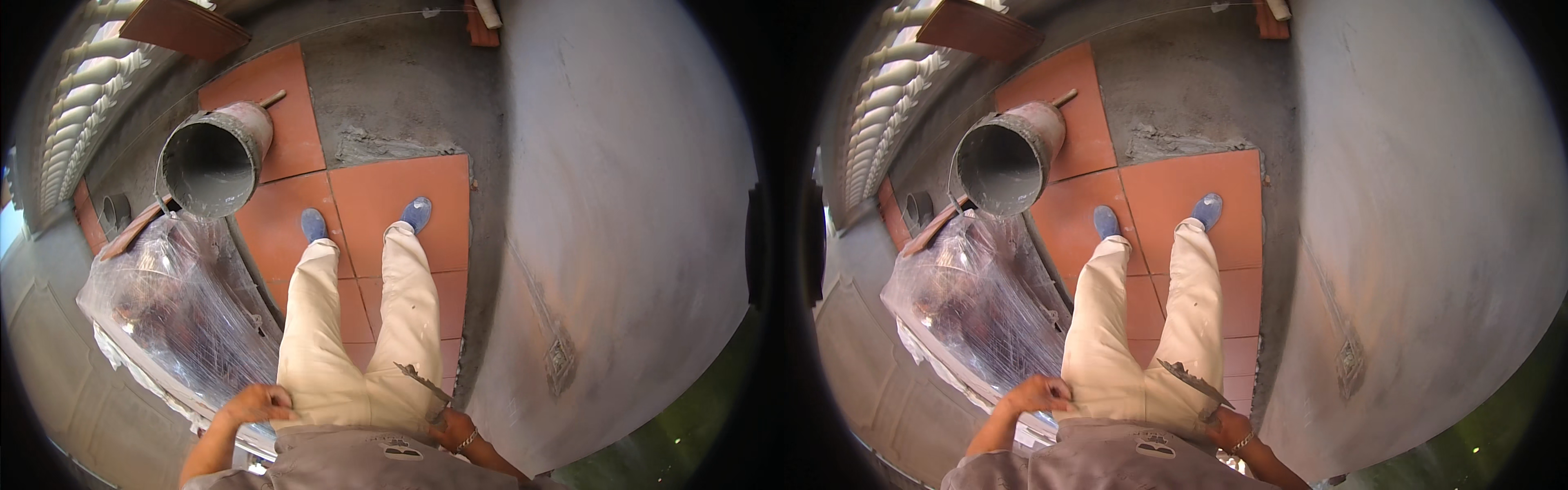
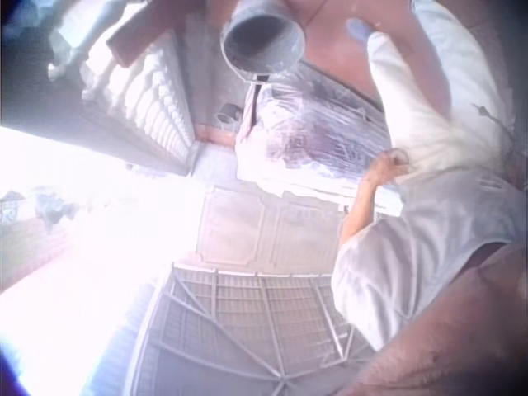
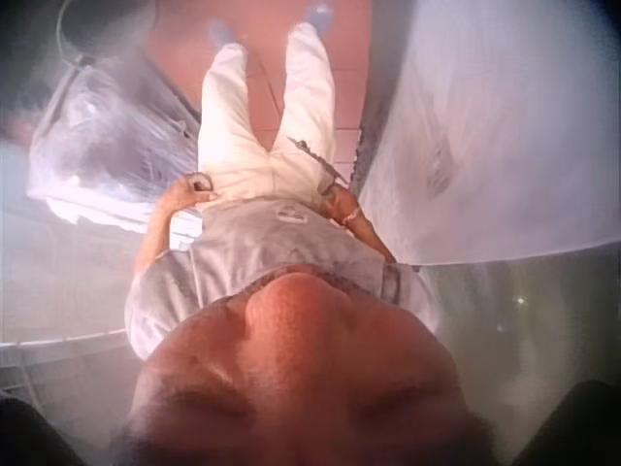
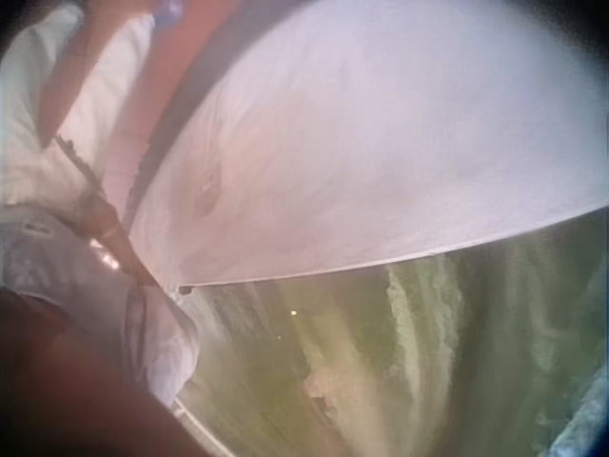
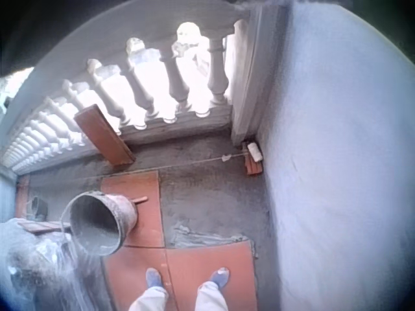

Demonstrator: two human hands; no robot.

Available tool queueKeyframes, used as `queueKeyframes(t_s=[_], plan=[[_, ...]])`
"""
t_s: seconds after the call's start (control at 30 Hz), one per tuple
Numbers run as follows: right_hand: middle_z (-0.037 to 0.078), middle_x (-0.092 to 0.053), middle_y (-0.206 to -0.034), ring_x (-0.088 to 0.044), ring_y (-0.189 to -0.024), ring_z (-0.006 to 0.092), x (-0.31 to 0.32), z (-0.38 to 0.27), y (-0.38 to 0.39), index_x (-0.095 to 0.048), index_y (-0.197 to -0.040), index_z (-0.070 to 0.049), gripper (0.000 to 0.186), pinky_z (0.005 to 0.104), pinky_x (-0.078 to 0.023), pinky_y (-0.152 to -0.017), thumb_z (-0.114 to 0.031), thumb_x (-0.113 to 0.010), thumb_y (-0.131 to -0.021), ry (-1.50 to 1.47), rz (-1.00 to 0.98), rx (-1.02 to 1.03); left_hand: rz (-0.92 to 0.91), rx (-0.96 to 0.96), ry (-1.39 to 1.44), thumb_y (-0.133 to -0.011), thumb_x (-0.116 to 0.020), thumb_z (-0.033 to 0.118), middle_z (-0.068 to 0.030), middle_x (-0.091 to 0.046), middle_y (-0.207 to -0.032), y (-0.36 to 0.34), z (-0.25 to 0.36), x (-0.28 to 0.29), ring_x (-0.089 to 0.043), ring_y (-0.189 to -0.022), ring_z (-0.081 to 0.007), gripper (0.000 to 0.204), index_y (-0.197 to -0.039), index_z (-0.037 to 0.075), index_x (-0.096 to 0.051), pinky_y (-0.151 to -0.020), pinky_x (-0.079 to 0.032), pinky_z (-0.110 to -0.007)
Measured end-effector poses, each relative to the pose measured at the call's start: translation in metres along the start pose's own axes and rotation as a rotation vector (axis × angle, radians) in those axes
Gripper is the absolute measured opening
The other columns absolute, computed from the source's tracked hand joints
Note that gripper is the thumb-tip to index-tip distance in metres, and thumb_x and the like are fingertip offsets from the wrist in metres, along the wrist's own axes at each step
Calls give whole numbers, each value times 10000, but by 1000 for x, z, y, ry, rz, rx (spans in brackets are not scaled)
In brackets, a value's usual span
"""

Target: The person spreads cement on the floor using a trowel, places red tiles, and taps them with a rubber mallet to level and secure them. The person repeatedly scoops cement from a bucket and spreads it before laying each tile.

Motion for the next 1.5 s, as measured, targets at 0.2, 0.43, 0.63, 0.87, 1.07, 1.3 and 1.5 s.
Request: queueKeyframes(t_s=[0.2,0.43,0.63,0.87,1.07,1.3,1.5], plan=[[183,-694,-901,-689,-854,359,24,-32,23,-625,-1072,-82,486,442,-556,-716,-491,-721,-827,97,-165,55,-238,47,-66,-860,-730,278,-88,-725,-925,47,-4,-101,-690,-876,-253,238,-962,67,-688,-773,-526,-346],[231,-690,-906,-666,-843,452,205,-99,-188,-564,-1200,-28,593,519,-530,-730,-488,-695,-850,571,290,90,-179,-272,198,-952,-670,275,-44,-739,-1012,-119,-25,-1,-663,-962,-141,270,-1085,43,-710,-870,-519,-305],[163,-662,-957,-663,-843,383,282,-183,-448,-579,-1120,-67,306,486,-541,-707,-231,-670,-878,1066,606,545,816,-136,256,-899,-681,338,-253,-664,-1160,-403,-79,232,-653,-1081,-358,592,-1338,-31,-532,-928,-512,-399],[174,-709,-1028,-681,-968,367,260,-211,-636,-590,-1119,-47,283,475,-545,-819,-274,-593,-949,1413,236,217,918,52,-178,-877,-688,450,-307,-256,-1561,-551,-53,301,-507,-1289,-429,951,-1539,-25,-199,-1040,-461,-447],[186,-715,-1016,-686,-969,364,228,-247,-667,-588,-1160,-40,303,472,-546,-833,-268,-559,-962,1574,181,246,852,6,-179,-866,-697,428,-367,-257,-1529,-561,-38,306,-490,-1277,-489,946,-1518,-62,-219,-1062,-439,-463],[186,-702,-1135,-695,-1036,340,220,-244,-672,-555,-1249,-35,332,466,-562,-806,-101,-564,-924,1629,153,112,838,-138,-210,-871,-694,382,-383,-189,-1543,-555,-47,304,-415,-1349,-478,930,-1519,-78,-211,-1111,-389,-449],[155,-702,-1168,-697,-1063,318,271,-200,-650,-526,-1275,-59,395,455,-562,-802,-93,-630,-895,1654,197,-94,768,-129,-156,-846,-713,382,-388,-195,-1537,-556,-44,304,-420,-1352,-470,954,-1516,-86,-222,-1117,-376,-436]])
Point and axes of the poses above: each hand's wrist, its own y-axis away from the middle knuckle, its own x-axis out of the back of the hand, z = x × y, the point moved 9 cm from there along -y, towards the middle knuckle
